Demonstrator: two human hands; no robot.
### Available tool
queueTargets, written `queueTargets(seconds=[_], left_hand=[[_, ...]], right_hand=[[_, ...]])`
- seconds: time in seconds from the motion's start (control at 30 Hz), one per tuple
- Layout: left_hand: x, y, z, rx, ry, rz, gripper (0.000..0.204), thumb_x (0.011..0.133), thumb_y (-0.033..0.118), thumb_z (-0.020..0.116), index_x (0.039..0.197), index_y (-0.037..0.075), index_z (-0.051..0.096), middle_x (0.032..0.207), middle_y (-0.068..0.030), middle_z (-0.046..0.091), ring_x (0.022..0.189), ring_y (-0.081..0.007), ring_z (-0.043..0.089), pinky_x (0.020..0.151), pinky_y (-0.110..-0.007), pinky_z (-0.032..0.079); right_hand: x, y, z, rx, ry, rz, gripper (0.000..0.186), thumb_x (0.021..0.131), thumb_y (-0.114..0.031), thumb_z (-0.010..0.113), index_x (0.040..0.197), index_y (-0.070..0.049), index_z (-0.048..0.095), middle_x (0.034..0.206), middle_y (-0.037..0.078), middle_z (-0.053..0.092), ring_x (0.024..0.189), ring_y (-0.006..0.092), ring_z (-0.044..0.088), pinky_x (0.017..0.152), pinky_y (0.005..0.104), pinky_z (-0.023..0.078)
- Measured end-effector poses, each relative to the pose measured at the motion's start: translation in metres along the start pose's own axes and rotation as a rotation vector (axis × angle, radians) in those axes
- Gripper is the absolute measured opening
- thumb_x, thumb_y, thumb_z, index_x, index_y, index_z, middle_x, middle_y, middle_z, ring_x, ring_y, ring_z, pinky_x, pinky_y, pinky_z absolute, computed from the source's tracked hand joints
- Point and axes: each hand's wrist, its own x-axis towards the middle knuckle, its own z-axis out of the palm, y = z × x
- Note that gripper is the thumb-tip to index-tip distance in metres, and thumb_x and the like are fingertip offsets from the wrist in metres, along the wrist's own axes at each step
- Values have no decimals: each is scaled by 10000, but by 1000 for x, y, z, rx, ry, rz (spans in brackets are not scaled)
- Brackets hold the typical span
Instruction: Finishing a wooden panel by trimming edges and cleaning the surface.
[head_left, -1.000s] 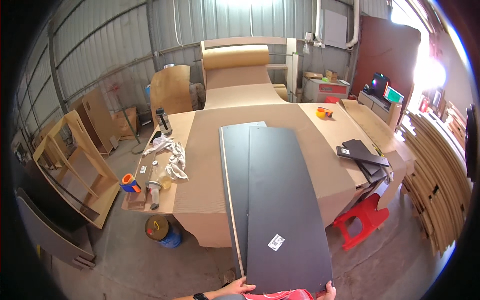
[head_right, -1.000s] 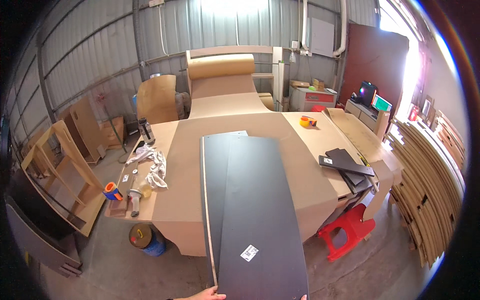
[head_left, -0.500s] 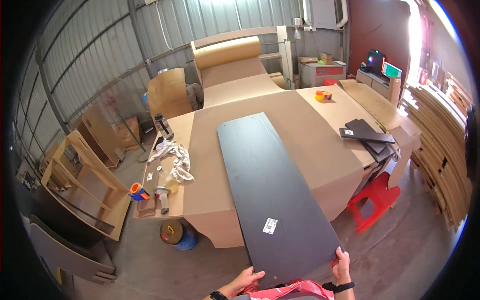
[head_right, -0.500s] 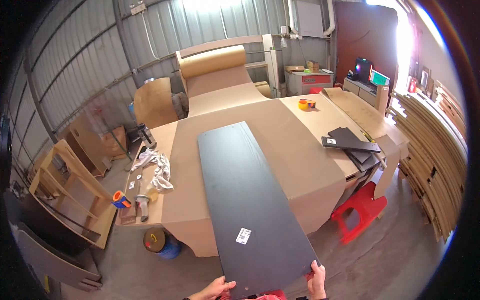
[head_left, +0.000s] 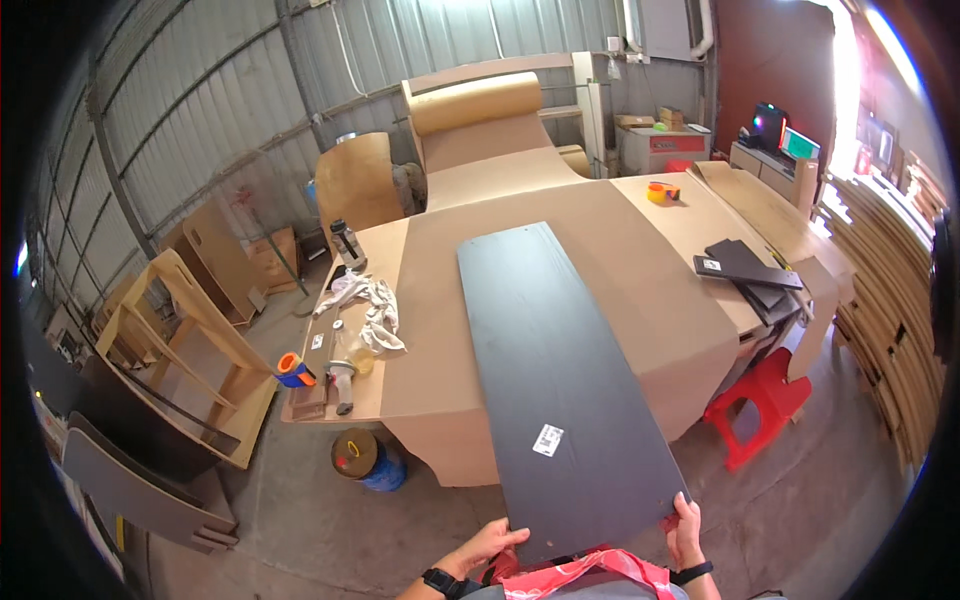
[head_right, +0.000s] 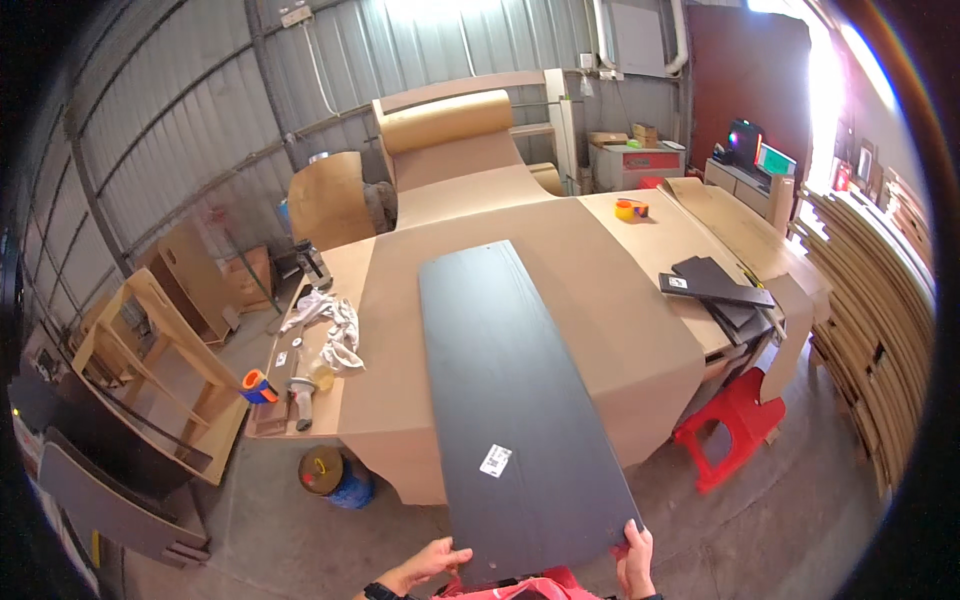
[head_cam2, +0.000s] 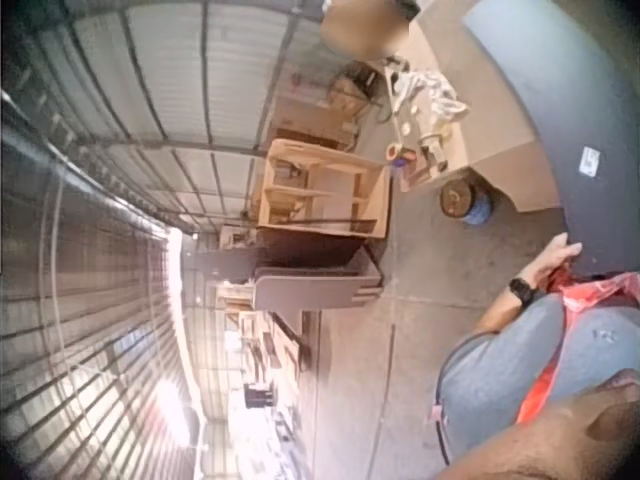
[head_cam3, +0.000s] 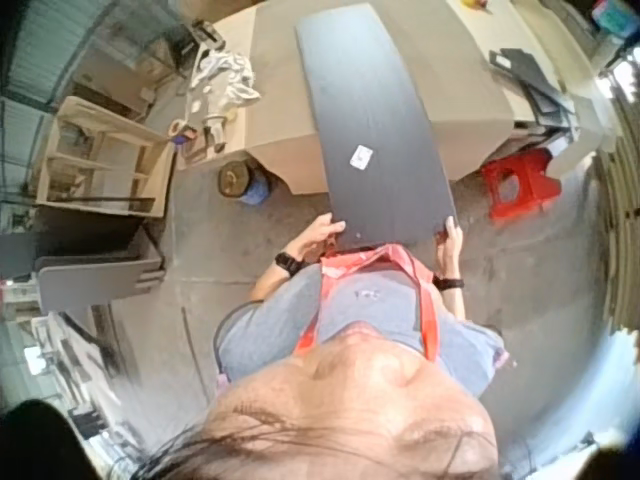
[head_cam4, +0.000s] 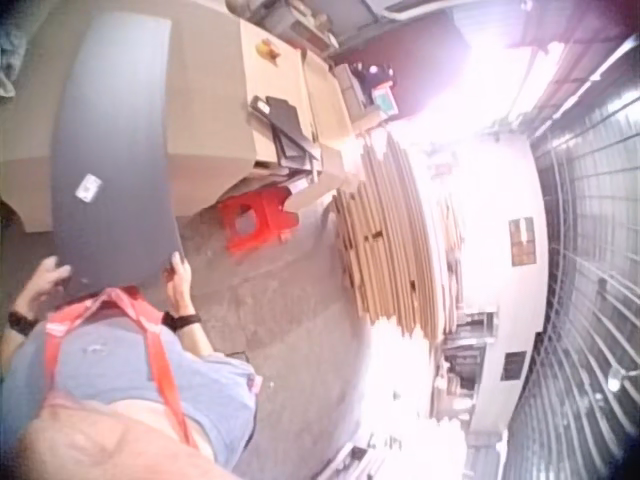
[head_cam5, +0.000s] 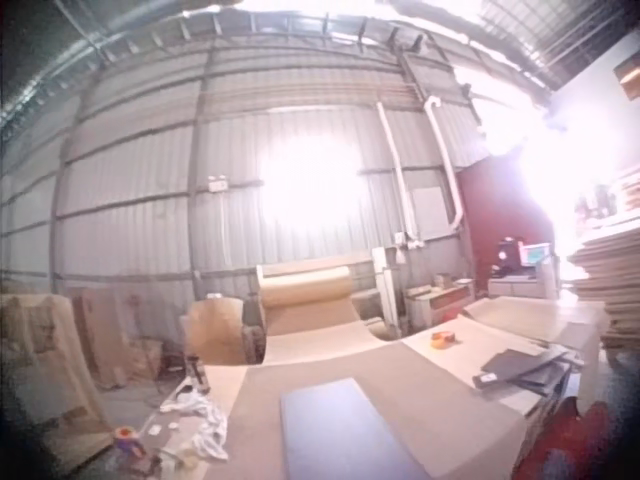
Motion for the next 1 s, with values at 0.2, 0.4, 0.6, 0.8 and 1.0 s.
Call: queueTargets(seconds=[0.2,0.4,0.6,0.8,1.0], left_hand=[[15,25,-28,555,279,84,345,919,354,512,787,39,556,594,-43,591,508,-124,585,473,-262,439],[38,-11,-37,454,647,194,425,888,440,530,990,29,487,823,-101,609,732,-207,602,647,-335,486],[53,-23,1,-252,193,-183,755,838,582,530,1308,61,253,1164,-118,514,1019,-253,540,721,-473,497],[61,-34,-6,-257,214,-270,863,803,606,549,1359,141,82,1323,-158,350,1128,-347,466,751,-611,476],[40,-25,13,-170,290,-228,696,800,605,571,1250,197,230,1153,-75,452,915,-218,517,620,-411,515]], right_hand=[[3,-39,-2,-539,-35,-41,316,947,-281,435,805,-34,572,619,75,597,523,165,596,482,270,499],[40,-77,2,-785,153,-407,339,944,-268,448,742,-13,545,642,98,623,561,147,596,521,272,466],[81,-50,27,-1219,-22,-158,479,892,-434,496,1030,20,564,997,229,629,975,343,602,841,390,455],[80,-33,43,-1337,3,-63,647,849,-550,500,1108,44,500,1046,278,600,1025,389,572,869,438,434],[75,-32,49,-1388,52,-101,641,863,-564,465,1044,49,510,1002,281,610,992,401,580,836,451,441]])
